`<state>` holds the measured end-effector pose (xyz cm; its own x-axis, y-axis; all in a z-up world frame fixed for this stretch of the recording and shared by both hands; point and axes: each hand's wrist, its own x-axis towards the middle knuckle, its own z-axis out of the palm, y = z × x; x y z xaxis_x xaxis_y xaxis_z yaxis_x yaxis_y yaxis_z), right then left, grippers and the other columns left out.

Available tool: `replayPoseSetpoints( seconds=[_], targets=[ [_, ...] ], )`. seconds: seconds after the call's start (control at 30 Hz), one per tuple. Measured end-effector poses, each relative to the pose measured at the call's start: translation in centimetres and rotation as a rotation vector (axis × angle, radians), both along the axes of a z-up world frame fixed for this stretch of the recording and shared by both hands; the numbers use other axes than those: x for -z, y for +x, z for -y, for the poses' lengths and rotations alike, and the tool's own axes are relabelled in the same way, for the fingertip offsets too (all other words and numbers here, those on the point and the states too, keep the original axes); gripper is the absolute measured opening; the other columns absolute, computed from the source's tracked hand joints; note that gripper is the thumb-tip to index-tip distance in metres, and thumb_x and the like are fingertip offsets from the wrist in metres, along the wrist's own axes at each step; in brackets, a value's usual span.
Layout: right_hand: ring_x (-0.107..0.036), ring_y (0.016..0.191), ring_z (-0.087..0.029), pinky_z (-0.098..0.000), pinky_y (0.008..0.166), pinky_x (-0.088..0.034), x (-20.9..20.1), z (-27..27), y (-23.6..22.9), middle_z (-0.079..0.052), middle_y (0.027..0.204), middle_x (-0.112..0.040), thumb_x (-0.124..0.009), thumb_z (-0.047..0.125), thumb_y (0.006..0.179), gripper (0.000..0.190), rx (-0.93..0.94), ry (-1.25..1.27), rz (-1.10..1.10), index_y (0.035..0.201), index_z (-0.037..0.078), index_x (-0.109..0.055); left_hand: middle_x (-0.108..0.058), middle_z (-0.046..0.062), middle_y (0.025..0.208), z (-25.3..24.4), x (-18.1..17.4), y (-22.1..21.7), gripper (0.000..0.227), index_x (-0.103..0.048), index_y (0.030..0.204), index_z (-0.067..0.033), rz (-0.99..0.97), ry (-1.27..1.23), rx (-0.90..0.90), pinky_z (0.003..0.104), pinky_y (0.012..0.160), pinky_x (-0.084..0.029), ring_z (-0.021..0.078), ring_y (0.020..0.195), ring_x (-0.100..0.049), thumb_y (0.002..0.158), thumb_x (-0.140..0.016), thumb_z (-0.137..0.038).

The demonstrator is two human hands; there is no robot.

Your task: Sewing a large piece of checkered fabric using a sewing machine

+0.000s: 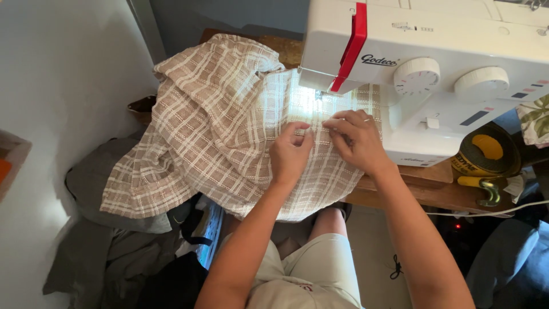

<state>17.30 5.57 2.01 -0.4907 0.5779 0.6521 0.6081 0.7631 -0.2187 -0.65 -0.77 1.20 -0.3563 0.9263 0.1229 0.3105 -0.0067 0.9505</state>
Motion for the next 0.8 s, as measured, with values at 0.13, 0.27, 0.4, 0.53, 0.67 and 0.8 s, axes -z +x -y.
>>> replayPoseSetpoints(
  seconds=[0.13, 0.27, 0.4, 0.53, 0.67, 0.8],
  targets=[
    [-0.067, 0.093, -0.030, -0.0425, 0.082, -0.051, 0.0, -0.1, 0.1, -0.002, 0.106, -0.073, -0.071, 0.025, 0.094, 0.015, -0.004, -0.030, -0.001, 0.107, 0.022, -0.079, -0.069, -0.003, 0.059, -1.5, 0.8, -1.1, 0.015, -0.075, 0.101, -0.0340, -0.383, 0.083, 0.025, 0.041, 0.069, -0.059, 0.0255, 0.070, -0.074, 0.089, -0.067, -0.038],
    [-0.069, 0.101, -0.032, -0.0435, 0.090, -0.052, 0.2, -0.9, 0.7, -0.005, 0.108, -0.076, -0.066, 0.036, 0.098, 0.024, 0.014, -0.030, 0.064, 0.112, 0.022, -0.080, -0.064, 0.010, 0.109, -3.0, 0.2, -3.2, 0.027, -0.080, 0.107, -0.0254, -0.795, 0.378, 0.175, 0.055, 0.091, -0.043, 0.0356, 0.109, -0.059, 0.088, -0.063, -0.032],
    [-0.055, 0.138, -0.034, -0.0562, 0.111, -0.037, 2.4, -1.4, 1.8, -0.008, 0.141, -0.067, -0.052, 0.049, 0.107, 0.041, 0.230, 0.063, 0.266, 0.134, 0.023, -0.068, -0.071, 0.011, 0.121, -4.9, 1.4, -4.7, 0.037, -0.075, 0.117, -0.0214, -0.757, 0.478, 0.355, 0.072, 0.113, -0.026, 0.0354, 0.122, -0.062, 0.090, -0.060, -0.041],
    [-0.048, 0.146, -0.035, -0.0638, 0.121, -0.019, -0.7, 0.2, 0.3, -0.014, 0.146, -0.064, -0.039, 0.054, 0.111, 0.050, 0.300, -0.117, 0.351, 0.137, 0.019, -0.065, -0.073, 0.008, 0.121, -6.2, 2.6, -5.3, 0.037, -0.070, 0.120, -0.0245, -0.698, 0.440, 0.440, 0.070, 0.115, -0.027, 0.0328, 0.115, -0.067, 0.094, -0.054, -0.045],
    [-0.029, 0.157, -0.025, -0.0609, 0.125, -0.014, -0.7, -0.8, 0.6, -0.005, 0.163, -0.044, -0.021, 0.064, 0.108, 0.061, 0.385, -0.338, 0.555, 0.154, 0.030, -0.043, -0.071, 0.009, 0.111, -7.3, 3.5, -5.2, 0.041, -0.064, 0.120, -0.0261, -0.726, 0.488, 0.446, 0.063, 0.115, -0.032, 0.0342, 0.104, -0.070, 0.093, -0.051, -0.054],
    [-0.022, 0.158, -0.024, -0.0614, 0.125, -0.011, -0.8, -1.0, 0.5, -0.001, 0.169, -0.032, -0.015, 0.064, 0.108, 0.065, 0.393, -0.425, 0.606, 0.163, 0.034, -0.029, -0.071, 0.008, 0.112, -6.8, 2.3, -5.4, 0.038, -0.065, 0.115, -0.0279, -0.680, 0.493, 0.454, 0.065, 0.115, -0.031, 0.0351, 0.103, -0.071, 0.094, -0.050, -0.055]
  ],
)
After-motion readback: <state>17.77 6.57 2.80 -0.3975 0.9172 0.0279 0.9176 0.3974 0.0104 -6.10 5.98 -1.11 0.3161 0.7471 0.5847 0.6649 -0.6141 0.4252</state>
